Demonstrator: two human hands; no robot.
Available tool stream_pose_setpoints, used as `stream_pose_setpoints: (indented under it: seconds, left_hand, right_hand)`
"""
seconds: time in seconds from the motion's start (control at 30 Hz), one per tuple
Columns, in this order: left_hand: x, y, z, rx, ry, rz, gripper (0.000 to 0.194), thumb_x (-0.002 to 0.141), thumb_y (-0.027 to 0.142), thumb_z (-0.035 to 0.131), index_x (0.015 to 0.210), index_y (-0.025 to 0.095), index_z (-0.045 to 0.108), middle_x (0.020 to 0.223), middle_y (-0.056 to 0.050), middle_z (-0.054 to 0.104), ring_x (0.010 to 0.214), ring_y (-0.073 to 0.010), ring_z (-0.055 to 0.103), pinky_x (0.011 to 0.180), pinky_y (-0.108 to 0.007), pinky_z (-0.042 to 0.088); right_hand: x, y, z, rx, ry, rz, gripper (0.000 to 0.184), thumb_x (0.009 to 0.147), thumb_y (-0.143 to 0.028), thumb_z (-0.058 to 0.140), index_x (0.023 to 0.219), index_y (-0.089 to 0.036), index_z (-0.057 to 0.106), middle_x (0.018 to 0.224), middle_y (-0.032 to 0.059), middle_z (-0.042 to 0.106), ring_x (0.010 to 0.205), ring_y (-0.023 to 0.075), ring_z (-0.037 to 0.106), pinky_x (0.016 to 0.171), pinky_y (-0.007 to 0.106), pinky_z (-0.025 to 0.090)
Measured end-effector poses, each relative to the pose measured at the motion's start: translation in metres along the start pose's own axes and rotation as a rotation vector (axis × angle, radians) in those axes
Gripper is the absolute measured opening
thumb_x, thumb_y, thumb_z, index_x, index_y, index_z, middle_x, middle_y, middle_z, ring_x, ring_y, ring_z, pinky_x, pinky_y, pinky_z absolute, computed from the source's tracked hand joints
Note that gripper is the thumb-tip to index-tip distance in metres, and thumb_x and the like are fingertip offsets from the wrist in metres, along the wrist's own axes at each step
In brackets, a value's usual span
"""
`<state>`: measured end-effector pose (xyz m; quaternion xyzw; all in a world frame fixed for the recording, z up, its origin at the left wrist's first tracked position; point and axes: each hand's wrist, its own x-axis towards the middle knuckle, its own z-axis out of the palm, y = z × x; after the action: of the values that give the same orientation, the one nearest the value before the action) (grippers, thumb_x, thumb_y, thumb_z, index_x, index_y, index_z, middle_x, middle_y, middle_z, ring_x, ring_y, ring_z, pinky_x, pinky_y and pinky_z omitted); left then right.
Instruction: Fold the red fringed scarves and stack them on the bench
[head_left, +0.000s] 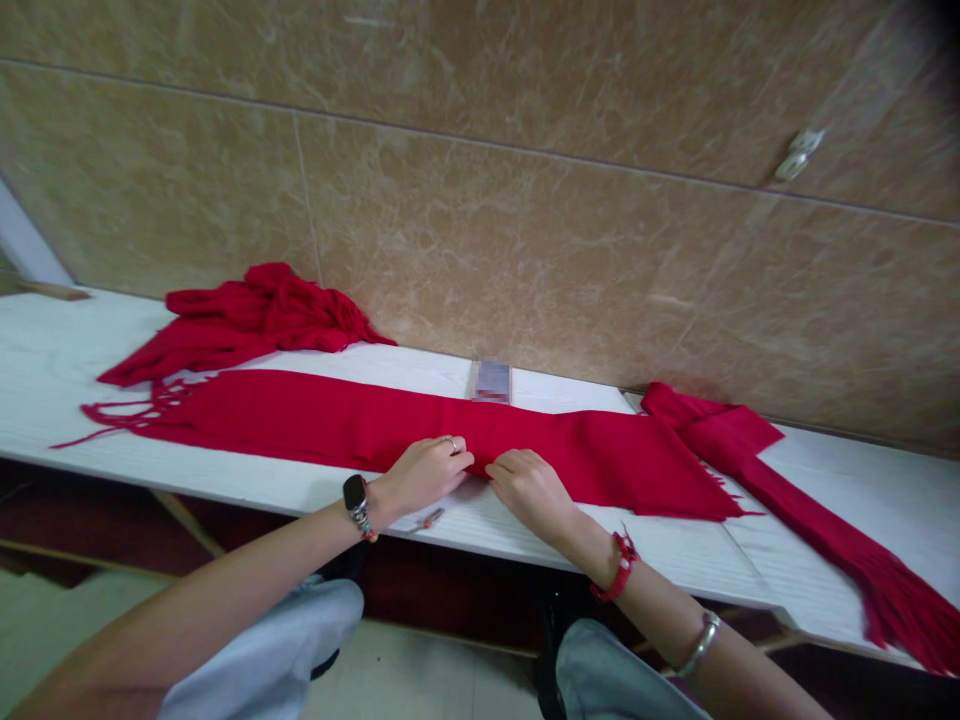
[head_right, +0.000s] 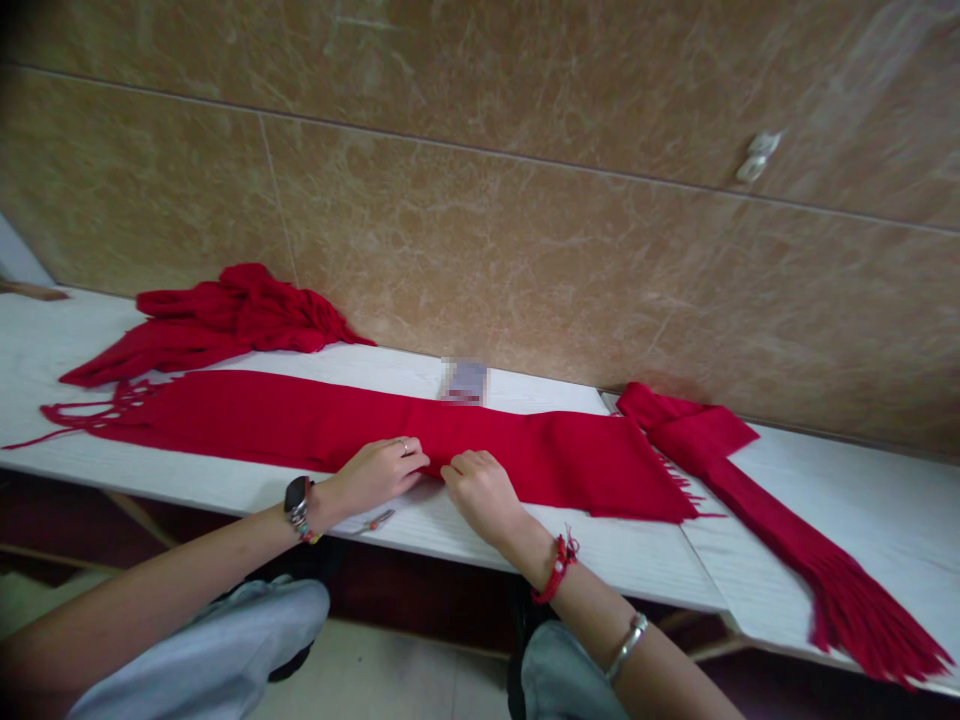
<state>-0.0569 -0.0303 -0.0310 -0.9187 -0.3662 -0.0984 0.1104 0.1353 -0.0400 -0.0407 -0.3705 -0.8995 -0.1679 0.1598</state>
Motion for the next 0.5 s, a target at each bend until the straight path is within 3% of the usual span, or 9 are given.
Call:
stream_pose_setpoints:
  seconds: [0.23, 0.4, 0.5]
  left_hand:
    - [-0.021, -0.016, -0.011, 0.044, -0.063, 0.004, 0.012, 0.083, 0.007, 0.049, 0.084, 0.016, 0.057, 0.084, -0.004, 0.056, 0.077, -0.0158, 0.052, 0.07, -0.027, 0.042]
    - [-0.02, -0.018, -0.006, 0.047, -0.057, 0.007, 0.014, 0.086, 0.007, 0.045, 0.082, 0.016, 0.056, 0.081, -0.003, 0.054, 0.075, -0.0156, 0.051, 0.068, -0.027, 0.042]
    - [-0.02, -0.021, -0.002, 0.047, -0.035, 0.007, 0.012, 0.086, 0.01, 0.046, 0.086, 0.016, 0.057, 0.085, -0.004, 0.055, 0.078, -0.0159, 0.051, 0.069, -0.027, 0.042]
  right_hand:
    - [0.002, 0.001, 0.003, -0.036, 0.02, -0.026, 0.023, 0.083, -0.007, 0.05, 0.064, -0.017, 0.06, 0.063, 0.0029, 0.06, 0.061, 0.0154, 0.053, 0.061, 0.028, 0.035]
    - [0.012, -0.009, 0.0, 0.033, 0.034, -0.033, 0.009, 0.082, -0.017, 0.056, 0.075, -0.017, 0.062, 0.074, 0.0049, 0.063, 0.071, 0.0176, 0.055, 0.066, 0.029, 0.037]
    - [0.02, -0.016, -0.001, 0.019, 0.013, -0.075, 0.009, 0.083, -0.016, 0.056, 0.076, -0.016, 0.062, 0.074, 0.0049, 0.063, 0.071, 0.0177, 0.055, 0.067, 0.029, 0.037]
